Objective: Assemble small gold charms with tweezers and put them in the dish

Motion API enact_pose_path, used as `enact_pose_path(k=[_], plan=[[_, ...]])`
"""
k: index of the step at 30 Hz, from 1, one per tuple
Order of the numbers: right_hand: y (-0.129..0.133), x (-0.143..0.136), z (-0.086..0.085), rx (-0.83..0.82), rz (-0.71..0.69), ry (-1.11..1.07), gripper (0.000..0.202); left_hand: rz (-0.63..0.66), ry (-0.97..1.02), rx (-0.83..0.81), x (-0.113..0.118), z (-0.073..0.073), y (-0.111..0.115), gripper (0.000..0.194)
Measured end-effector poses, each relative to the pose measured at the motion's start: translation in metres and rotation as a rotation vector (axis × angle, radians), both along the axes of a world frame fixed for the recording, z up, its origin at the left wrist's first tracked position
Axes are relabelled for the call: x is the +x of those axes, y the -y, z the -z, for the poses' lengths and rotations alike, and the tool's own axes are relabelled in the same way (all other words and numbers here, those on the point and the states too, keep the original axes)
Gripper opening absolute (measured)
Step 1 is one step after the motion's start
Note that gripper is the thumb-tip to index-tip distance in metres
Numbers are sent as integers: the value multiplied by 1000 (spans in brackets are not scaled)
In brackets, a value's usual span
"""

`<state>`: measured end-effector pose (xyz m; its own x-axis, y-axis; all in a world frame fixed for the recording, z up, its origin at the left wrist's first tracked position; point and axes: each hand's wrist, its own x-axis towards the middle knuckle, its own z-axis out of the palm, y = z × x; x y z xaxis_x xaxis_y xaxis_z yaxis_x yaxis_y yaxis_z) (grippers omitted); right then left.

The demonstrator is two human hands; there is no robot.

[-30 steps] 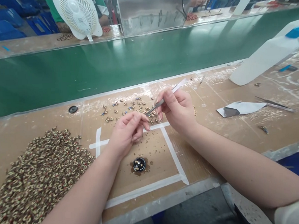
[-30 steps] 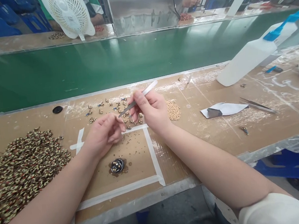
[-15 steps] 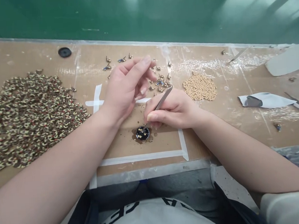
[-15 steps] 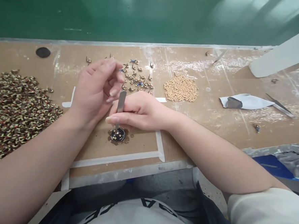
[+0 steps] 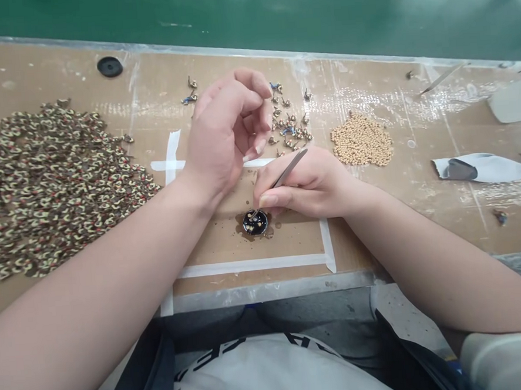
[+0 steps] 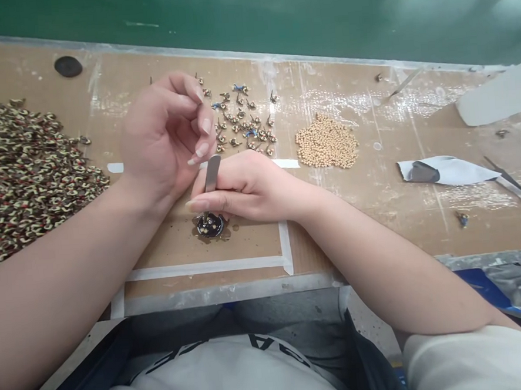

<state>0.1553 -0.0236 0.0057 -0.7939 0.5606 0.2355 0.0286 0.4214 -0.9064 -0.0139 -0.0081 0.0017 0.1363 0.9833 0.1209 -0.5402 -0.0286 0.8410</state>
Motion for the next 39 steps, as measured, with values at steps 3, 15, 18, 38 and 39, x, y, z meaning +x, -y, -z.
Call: enact_pose_path(k=[3, 15, 18, 38, 39], plan=[[1, 0, 0, -16, -1, -15, 48, -19, -4, 10, 1, 1, 0, 5], [-18, 8, 0, -255, 624, -521, 52, 4, -55, -41, -1, -7, 4, 7], [-29, 11, 3, -312, 675, -644, 45, 34, -90, -44, -2, -7, 4, 22], [-28, 14, 5, -238, 890, -562, 52, 58, -405, 47, 4, -3, 20, 31], [-28, 14, 6, -241, 889, -559, 51, 57, -395, 46, 4, -3, 20, 32]])
